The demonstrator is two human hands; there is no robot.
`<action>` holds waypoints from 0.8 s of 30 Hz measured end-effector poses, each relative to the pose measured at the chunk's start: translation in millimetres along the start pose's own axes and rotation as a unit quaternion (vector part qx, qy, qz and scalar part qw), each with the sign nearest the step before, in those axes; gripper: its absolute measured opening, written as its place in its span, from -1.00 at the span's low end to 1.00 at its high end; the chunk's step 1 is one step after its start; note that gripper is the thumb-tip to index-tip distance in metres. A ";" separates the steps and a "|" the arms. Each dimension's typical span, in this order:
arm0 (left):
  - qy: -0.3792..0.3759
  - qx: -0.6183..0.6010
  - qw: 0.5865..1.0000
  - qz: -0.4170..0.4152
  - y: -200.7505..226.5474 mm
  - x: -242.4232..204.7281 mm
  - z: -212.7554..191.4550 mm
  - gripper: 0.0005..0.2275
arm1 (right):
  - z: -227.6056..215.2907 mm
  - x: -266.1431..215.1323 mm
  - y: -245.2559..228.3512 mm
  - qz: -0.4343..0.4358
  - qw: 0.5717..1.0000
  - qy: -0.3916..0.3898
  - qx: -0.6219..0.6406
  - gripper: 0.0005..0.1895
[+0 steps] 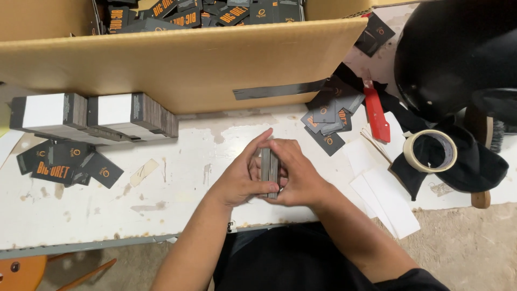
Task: The person sits at a table and organizes small black tags. They pick up tags from the table surface and a cardboard box, align them with paper strips, and compile them into a neat stack by hand.
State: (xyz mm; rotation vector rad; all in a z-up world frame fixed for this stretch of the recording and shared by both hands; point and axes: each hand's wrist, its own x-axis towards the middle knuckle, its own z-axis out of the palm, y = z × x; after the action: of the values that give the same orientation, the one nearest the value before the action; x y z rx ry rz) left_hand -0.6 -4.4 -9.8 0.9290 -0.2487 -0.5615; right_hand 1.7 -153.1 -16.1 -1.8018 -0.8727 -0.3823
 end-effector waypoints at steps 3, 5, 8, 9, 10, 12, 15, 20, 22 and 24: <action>-0.018 0.025 0.999 -0.006 3.9 -2.3 -1.4 -0.08 | -1.8 3.2 -3.1 -0.009 1.000 0.003 -0.002 0.03; -0.012 0.027 1.000 -0.002 0.4 -4.6 -4.5 -0.07 | 2.9 -1.8 0.4 -0.009 1.000 0.004 0.005 0.05; -0.008 0.018 1.000 0.004 3.0 -2.8 -2.5 -0.08 | 1.9 1.0 -1.3 -0.006 1.000 0.002 0.022 0.08; -0.006 0.006 1.000 0.006 4.6 -2.3 -0.5 -0.10 | 0.6 2.8 -3.6 -0.002 0.999 -0.001 0.037 0.10; -0.006 0.005 1.000 0.006 -4.6 0.1 -10.6 -0.10 | 1.0 3.6 -7.6 -0.001 0.999 -0.002 0.037 0.10; 0.037 -0.031 0.998 0.031 -21.5 5.9 -31.6 -0.35 | 2.0 7.5 -14.3 0.026 0.998 -0.061 0.021 -0.05; 0.028 -0.014 0.999 0.016 -18.8 4.7 -36.4 -0.33 | 5.3 7.7 -14.8 0.004 0.998 -0.056 0.030 0.06; 0.000 0.014 1.000 0.000 6.2 -0.6 -7.2 -0.20 | -1.9 12.0 -19.1 0.069 0.996 -0.043 0.032 -0.07; -0.025 0.037 0.999 -0.011 13.5 -3.8 3.5 -0.09 | -1.4 3.4 -9.4 0.130 0.990 -0.032 0.048 -0.14; -0.025 0.042 0.999 -0.017 8.5 -4.4 2.7 -0.09 | 3.9 -12.9 8.7 0.032 0.998 0.015 0.043 0.14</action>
State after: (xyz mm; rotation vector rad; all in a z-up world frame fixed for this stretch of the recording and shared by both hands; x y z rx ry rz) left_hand -2.5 0.2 -1.1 1.0031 -0.3028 -0.6098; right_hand -1.4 -156.1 -31.5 -1.7370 -0.7964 -0.3248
